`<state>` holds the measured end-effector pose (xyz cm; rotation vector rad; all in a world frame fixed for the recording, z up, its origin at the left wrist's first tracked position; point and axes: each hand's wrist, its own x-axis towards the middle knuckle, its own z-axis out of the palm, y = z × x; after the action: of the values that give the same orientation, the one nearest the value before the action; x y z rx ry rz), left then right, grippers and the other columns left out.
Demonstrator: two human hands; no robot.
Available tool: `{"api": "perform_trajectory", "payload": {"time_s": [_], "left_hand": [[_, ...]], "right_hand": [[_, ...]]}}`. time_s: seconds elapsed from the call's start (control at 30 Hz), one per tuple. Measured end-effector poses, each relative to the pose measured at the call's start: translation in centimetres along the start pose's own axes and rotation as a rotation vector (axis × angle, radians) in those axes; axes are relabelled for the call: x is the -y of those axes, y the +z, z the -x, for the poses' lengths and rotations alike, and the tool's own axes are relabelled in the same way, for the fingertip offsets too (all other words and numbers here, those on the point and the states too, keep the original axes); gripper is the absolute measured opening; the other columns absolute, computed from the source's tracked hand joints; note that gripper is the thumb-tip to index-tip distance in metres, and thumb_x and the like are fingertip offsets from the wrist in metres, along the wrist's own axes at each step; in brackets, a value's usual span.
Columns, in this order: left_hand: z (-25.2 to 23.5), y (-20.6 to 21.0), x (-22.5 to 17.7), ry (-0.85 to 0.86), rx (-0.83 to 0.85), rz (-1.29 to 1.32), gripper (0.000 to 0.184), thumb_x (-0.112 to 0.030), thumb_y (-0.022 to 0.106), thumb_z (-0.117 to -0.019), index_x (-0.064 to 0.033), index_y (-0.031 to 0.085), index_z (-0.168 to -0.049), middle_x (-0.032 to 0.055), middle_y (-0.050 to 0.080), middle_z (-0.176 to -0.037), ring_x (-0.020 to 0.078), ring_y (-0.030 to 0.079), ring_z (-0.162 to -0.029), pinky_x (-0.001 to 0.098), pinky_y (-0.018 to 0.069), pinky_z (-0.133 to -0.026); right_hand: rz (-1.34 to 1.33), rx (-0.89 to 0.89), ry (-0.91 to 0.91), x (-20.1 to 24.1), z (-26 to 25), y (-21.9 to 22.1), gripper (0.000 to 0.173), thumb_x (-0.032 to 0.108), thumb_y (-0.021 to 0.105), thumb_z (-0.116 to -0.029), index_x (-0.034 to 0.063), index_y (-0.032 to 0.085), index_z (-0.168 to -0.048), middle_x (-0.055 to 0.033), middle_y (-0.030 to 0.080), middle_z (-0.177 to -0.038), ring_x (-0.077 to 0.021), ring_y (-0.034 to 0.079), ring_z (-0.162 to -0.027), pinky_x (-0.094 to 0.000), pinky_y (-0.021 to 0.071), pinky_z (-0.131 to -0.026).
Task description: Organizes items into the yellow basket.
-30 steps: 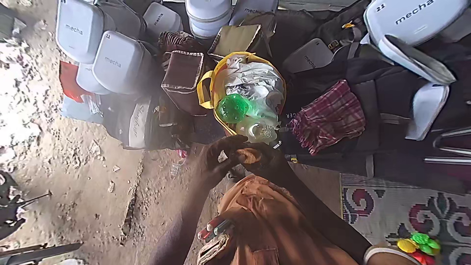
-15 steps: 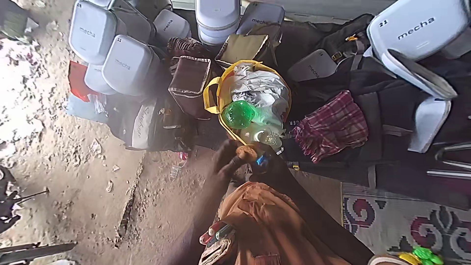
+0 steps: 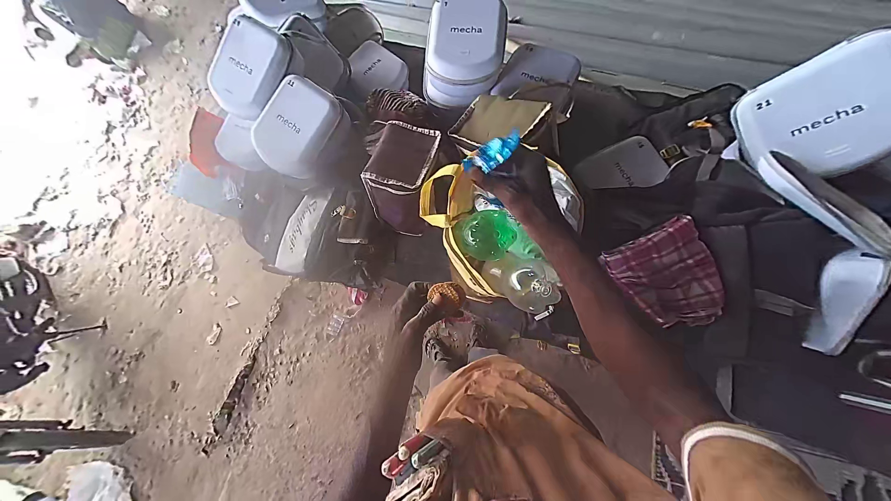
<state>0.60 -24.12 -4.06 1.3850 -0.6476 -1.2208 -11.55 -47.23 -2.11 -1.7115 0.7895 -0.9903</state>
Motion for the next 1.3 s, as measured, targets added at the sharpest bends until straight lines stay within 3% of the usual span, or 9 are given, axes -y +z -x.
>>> {"api": "perform_trajectory", "payload": {"time_s": [0.1, 0.23, 0.47, 0.6, 0.77, 0.93, 1.07, 1.2, 1.3], "left_hand": [[0.5, -0.5, 1.4, -0.013, -0.038, 0.005, 0.024, -0.008, 0.046, -0.1021, 0.0065, 0.055, -0.12, 0.0135, 0.07, -0.106, 0.0217, 0.074, -0.092, 0.0382, 0.0638, -0.087], [1.2, -1.9, 2.4, -0.019, -0.033, 0.031, 0.034, -0.009, 0.046, -0.1032, 0.0064, 0.053, -0.132, 0.0136, 0.07, -0.111, 0.0215, 0.074, -0.091, 0.0375, 0.0643, -0.083], [1.7, -1.7, 3.1, -0.163, -0.161, 0.254, 0.034, -0.006, 0.023, -0.1045, 0.0029, 0.05, -0.123, 0.0077, 0.069, -0.094, 0.0188, 0.073, -0.076, 0.0365, 0.0651, -0.074], [1.9, -1.5, 3.0, -0.18, -0.223, 0.303, 0.037, -0.018, 0.016, -0.1093, -0.0024, 0.049, -0.113, 0.0025, 0.063, -0.085, 0.0128, 0.068, -0.072, 0.0321, 0.0624, -0.07], [2.4, -2.0, 4.9, -0.093, -0.224, 0.22, 0.026, -0.017, 0.031, -0.1066, -0.0084, 0.053, -0.097, -0.0032, 0.059, -0.074, 0.0086, 0.06, -0.06, 0.0279, 0.0585, -0.062], [2.4, -1.6, 5.3, -0.105, -0.184, 0.193, 0.022, -0.009, 0.035, -0.1001, -0.0115, 0.053, -0.088, -0.0063, 0.054, -0.066, 0.0071, 0.057, -0.055, 0.0262, 0.056, -0.058], [2.2, -0.4, 4.6, -0.191, -0.194, 0.185, 0.031, -0.005, 0.032, -0.1062, -0.011, 0.055, -0.087, -0.008, 0.058, -0.062, 0.0037, 0.058, -0.053, 0.0226, 0.055, -0.054], [1.9, -0.9, 6.4, -0.23, -0.115, 0.109, 0.034, -0.01, 0.03, -0.1078, -0.0134, 0.052, -0.083, -0.0092, 0.052, -0.057, 0.0037, 0.054, -0.048, 0.0225, 0.0541, -0.051], [2.3, -1.4, 7.7, -0.239, -0.045, -0.007, 0.031, -0.012, 0.031, -0.1062, -0.0131, 0.052, -0.083, -0.0088, 0.053, -0.057, 0.0058, 0.056, -0.049, 0.0248, 0.0565, -0.055]], "right_hand": [[0.161, 0.207, 0.117, -4.9, -3.7, 1.4, 0.037, 0.019, 0.081, -0.0848, -0.001, 0.067, -0.112, -0.0095, 0.07, -0.098, -0.0115, 0.067, -0.087, -0.0323, 0.0553, -0.084], [0.486, 0.369, 0.299, -7.6, -5.0, 0.9, 0.049, 0.017, 0.087, -0.0791, -0.0088, 0.065, -0.115, -0.025, 0.069, -0.105, -0.0351, 0.067, -0.098, -0.0539, 0.0502, -0.091], [0.71, 0.514, 0.257, -7.4, -5.3, 1.6, 0.046, 0.016, 0.082, -0.0832, -0.0119, 0.063, -0.114, -0.0296, 0.067, -0.108, -0.0428, 0.065, -0.105, -0.0582, 0.0477, -0.093], [0.657, 0.592, 0.186, -5.4, -5.7, 1.6, 0.059, 0.012, 0.083, -0.0816, -0.0026, 0.058, -0.133, -0.0257, 0.067, -0.113, -0.04, 0.066, -0.102, -0.0572, 0.0492, -0.094], [0.703, 0.739, 0.089, -5.4, -5.5, 2.4, 0.017, 0.013, 0.069, -0.0946, 0.001, 0.077, -0.104, -0.0218, 0.072, -0.107, -0.0387, 0.067, -0.106, -0.0588, 0.0471, -0.097], [0.822, 1.036, 0.129, -7.6, -6.9, 3.7, 0.017, 0.006, 0.065, -0.0951, -0.0064, 0.071, -0.105, -0.0267, 0.068, -0.106, -0.0417, 0.064, -0.103, -0.0588, 0.0465, -0.093], [0.439, 0.471, 0.11, -6.6, -3.5, 0.9, 0.023, 0.013, 0.072, -0.0922, -0.0025, 0.074, -0.109, -0.0191, 0.074, -0.103, -0.0297, 0.07, -0.097, -0.0498, 0.0515, -0.093], [0.39, -0.316, 0.146, -6.3, 6.5, -6.4, 0.026, 0.016, 0.069, -0.0948, -0.0032, 0.073, -0.113, -0.0187, 0.073, -0.115, -0.0256, 0.07, -0.108, -0.0415, 0.0545, -0.098], [0.445, -0.68, 0.382, -9.4, 15.3, -13.8, 0.037, 0.023, 0.069, -0.096, -0.0046, 0.067, -0.121, -0.0216, 0.068, -0.123, -0.0281, 0.067, -0.112, -0.0428, 0.0546, -0.097]]}}
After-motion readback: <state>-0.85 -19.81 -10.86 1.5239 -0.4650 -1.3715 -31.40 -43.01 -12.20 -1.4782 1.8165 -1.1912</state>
